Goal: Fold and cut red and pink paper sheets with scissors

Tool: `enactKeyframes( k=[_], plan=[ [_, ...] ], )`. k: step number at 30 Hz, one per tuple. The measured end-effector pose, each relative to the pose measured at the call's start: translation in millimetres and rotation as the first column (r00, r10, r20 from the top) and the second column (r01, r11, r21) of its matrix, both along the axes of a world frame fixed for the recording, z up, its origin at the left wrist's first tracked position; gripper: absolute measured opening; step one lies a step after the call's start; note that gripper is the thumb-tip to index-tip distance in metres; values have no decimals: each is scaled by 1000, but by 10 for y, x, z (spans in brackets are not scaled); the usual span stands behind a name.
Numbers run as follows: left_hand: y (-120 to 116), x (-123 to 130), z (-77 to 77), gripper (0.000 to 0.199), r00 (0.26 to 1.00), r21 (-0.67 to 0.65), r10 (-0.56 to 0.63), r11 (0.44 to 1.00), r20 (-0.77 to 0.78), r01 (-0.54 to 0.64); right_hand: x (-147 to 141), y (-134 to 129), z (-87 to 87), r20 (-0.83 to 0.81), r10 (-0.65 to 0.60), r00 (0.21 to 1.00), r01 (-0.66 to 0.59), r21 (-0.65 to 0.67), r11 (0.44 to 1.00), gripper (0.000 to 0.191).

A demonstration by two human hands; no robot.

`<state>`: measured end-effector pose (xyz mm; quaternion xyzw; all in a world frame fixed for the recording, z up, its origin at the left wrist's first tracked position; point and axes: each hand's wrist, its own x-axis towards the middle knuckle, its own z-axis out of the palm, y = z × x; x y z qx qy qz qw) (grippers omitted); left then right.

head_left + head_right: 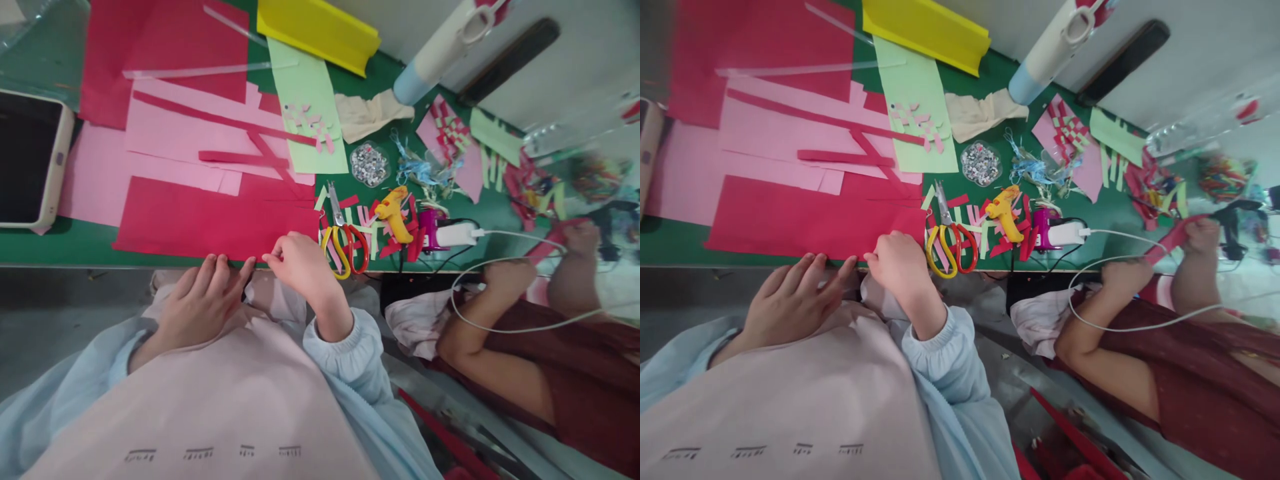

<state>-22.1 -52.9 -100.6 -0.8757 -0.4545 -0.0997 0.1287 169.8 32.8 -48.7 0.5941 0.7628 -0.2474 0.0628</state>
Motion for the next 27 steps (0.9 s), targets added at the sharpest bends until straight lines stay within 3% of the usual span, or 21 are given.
enactKeyframes(
  k=[8, 11, 14, 21, 27],
  plan=[
    [0, 19, 5, 64, 1000, 12, 15, 1000, -9, -15, 321, -53, 72, -23, -62, 998, 62, -7, 998, 25],
    [10, 92, -34, 66, 999, 28, -36, 999, 38, 35, 401, -87, 74, -17, -83, 996, 83, 0, 997, 23],
    [47, 165, -62, 74, 991, 52, -98, 994, 95, 93, 400, -108, 47, 2, -83, 997, 83, 13, 996, 24],
    [83, 193, -19, 65, 994, 67, -100, 992, -49, 103, 394, -137, -24, 31, -47, 998, 45, 67, 997, 25],
    [84, 208, -6, 70, 996, -47, -58, 997, 64, 61, 375, -138, -19, 63, -22, 998, 17, 71, 997, 26]
  ],
)
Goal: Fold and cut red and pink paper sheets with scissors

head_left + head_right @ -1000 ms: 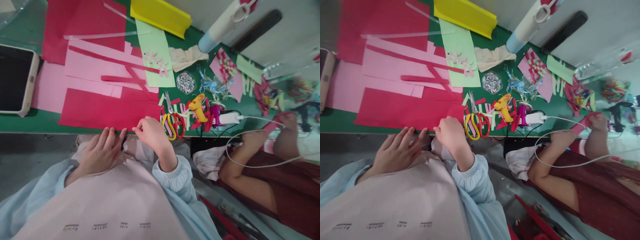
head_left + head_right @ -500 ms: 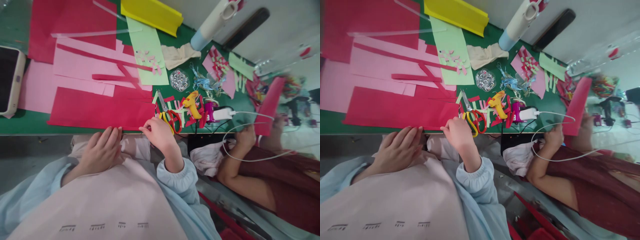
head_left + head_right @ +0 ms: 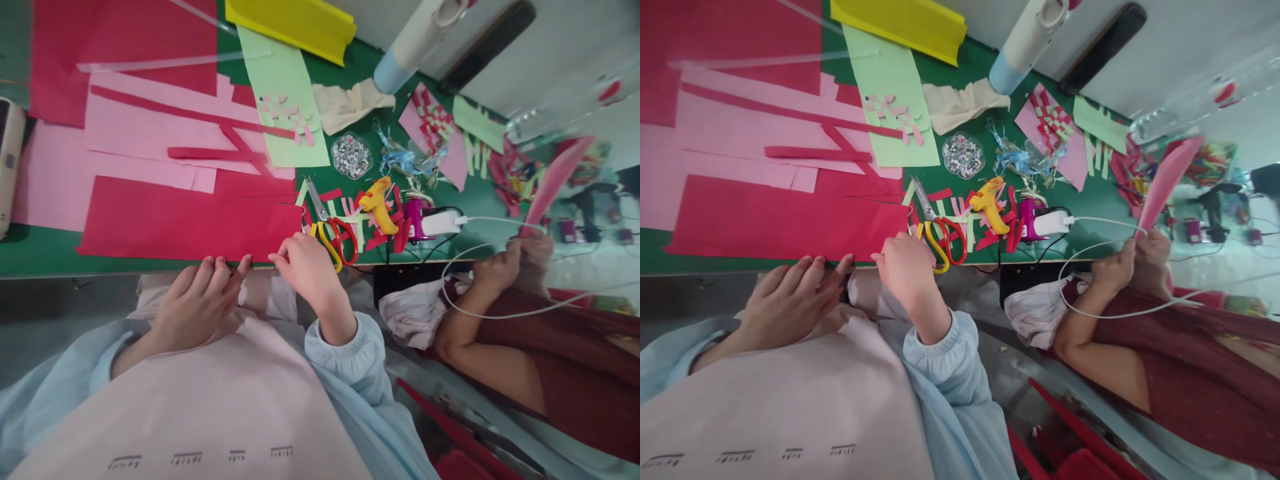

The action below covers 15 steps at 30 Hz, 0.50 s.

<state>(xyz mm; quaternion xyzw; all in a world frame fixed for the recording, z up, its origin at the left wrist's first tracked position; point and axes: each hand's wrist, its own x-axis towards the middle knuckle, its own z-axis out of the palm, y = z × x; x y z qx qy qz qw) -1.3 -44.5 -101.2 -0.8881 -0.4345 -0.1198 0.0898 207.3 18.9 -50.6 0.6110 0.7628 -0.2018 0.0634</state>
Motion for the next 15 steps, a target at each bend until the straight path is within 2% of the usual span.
enactKeyframes(
  k=[2, 6, 8, 15],
  plan=[
    [5, 5, 3, 71, 1000, -26, 1, 1000, 26, -1, -18, 0, 10, 14, 3, 1000, -3, 4, 1000, 25],
    [2, -6, -4, 70, 1000, 71, -20, 997, -15, 21, -23, -10, 2, 25, 16, 1000, -17, 35, 999, 24],
    [-14, -27, -10, 65, 999, 80, 8, 997, -37, -5, -18, -21, -11, 22, 18, 1000, -19, 53, 998, 25],
    [-64, -96, 31, 65, 990, -24, 126, 992, -55, -128, -138, -56, -16, -27, 34, 999, -31, 98, 995, 25]
  ],
)
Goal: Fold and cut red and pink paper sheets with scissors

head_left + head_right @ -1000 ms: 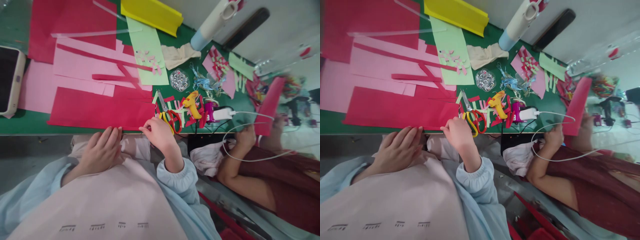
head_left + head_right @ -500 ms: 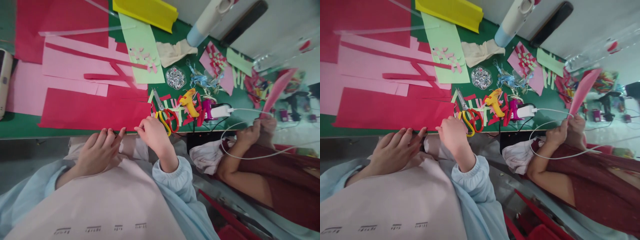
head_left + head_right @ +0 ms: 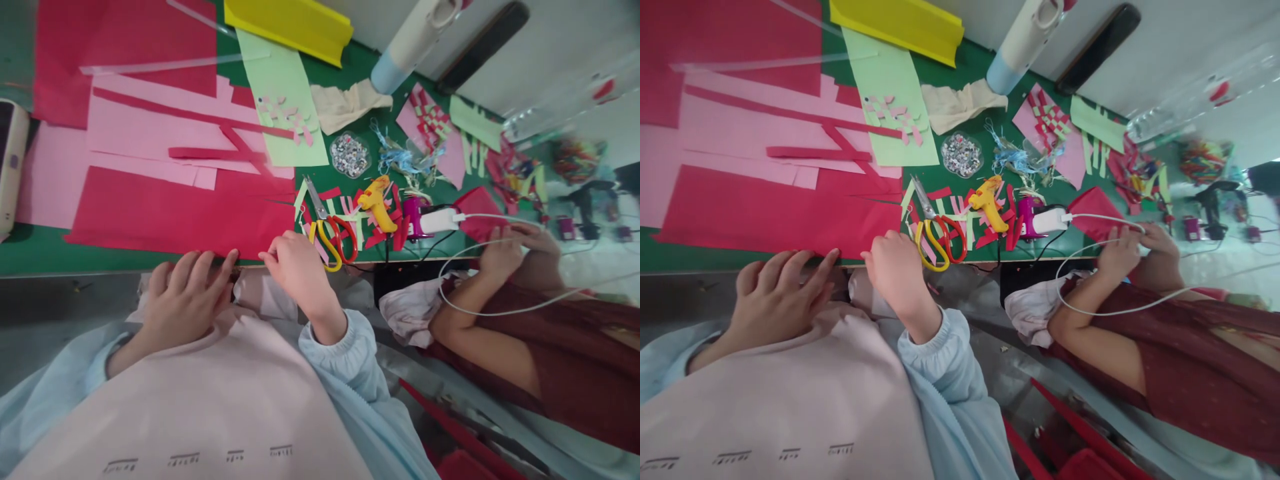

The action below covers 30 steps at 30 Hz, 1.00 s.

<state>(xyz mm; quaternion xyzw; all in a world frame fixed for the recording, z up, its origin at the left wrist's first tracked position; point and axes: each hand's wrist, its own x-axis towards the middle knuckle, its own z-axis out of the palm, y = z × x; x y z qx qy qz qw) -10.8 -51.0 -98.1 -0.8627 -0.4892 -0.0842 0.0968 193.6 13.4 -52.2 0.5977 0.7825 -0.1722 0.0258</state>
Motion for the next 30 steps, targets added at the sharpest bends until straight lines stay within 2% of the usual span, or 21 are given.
enactKeyframes(
  k=[3, 4, 7, 14, 19, 23, 30],
  plan=[
    [46, 42, 12, 63, 997, 48, -77, 996, 30, 76, -53, -4, -8, -18, 0, 1000, 0, -9, 1000, 25],
    [66, 63, 7, 61, 991, 99, -116, 989, 66, 109, -55, -6, -11, -22, -4, 1000, 4, -8, 1000, 26],
    [107, 110, -21, 61, 985, 92, -159, 984, 69, 153, -7, -24, -10, -45, -11, 999, 12, 5, 1000, 27],
    [113, 115, -33, 69, 981, 83, -176, 982, 77, 170, 211, -108, 27, -59, -137, 989, 137, -1, 991, 31],
    [135, 138, -4, 62, 980, 158, -196, 967, -26, 197, 210, -139, 2, -53, -157, 986, 157, -1, 988, 31],
    [133, 150, -2, 58, 978, 212, -202, 955, -42, 207, 188, -148, -34, -14, -159, 987, 159, 26, 987, 30],
    [119, 140, -18, 58, 979, 217, -188, 955, -85, 202, 188, -150, -70, -11, -137, 991, 137, 50, 989, 27]
  ],
)
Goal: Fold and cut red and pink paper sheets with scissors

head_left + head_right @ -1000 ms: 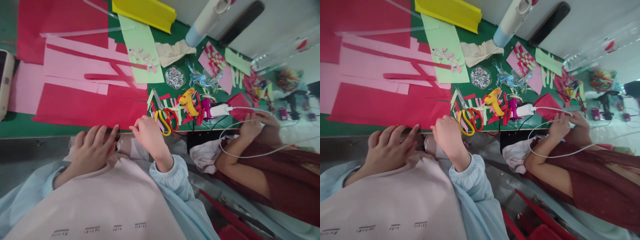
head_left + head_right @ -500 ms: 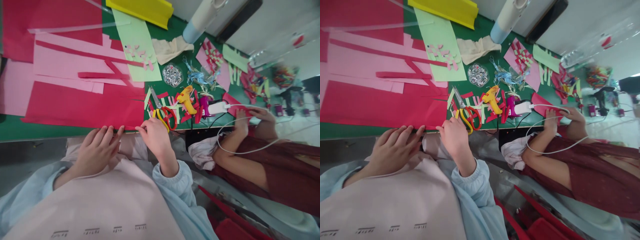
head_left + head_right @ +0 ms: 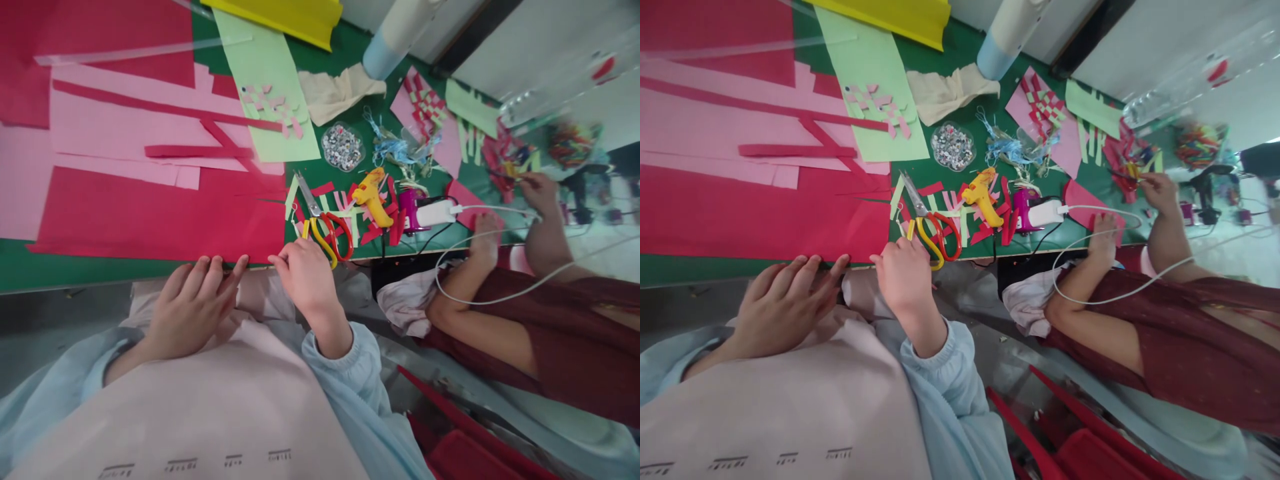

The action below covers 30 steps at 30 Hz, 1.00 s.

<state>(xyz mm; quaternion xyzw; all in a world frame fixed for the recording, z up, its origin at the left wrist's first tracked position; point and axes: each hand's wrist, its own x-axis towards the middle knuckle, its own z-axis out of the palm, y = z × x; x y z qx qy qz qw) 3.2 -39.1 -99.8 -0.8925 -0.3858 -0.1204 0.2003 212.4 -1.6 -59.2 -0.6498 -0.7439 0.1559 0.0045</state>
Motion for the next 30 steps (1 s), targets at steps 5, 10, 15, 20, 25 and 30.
enactKeyframes(
  k=[5, 10, 15, 20, 25, 30],
  plan=[
    [27, 20, 31, 64, 999, -10, -8, 1000, -33, 8, -4, 8, -5, -15, -18, 1000, 18, -5, 1000, 25],
    [58, 62, 74, 67, 999, -85, -12, 996, -37, 9, 37, -62, -48, -60, -124, 990, 128, 55, 990, 25],
    [64, 51, 90, 63, 1000, -223, 1, 975, 11, 2, 51, -330, -109, -73, -142, 987, 154, 205, 967, 34],
    [76, 41, 101, 63, 999, -168, -19, 986, -39, 12, -54, -553, -170, 93, 63, 994, -72, 100, 992, 48],
    [93, 64, 106, 64, 996, -138, -17, 990, -84, 6, -115, -609, -196, 144, -2, 990, 9, -53, 999, 56],
    [81, 65, 76, 65, 998, -126, -17, 992, -63, 9, -122, -668, -255, 138, -47, 989, 56, -63, 996, 61]
  ],
)
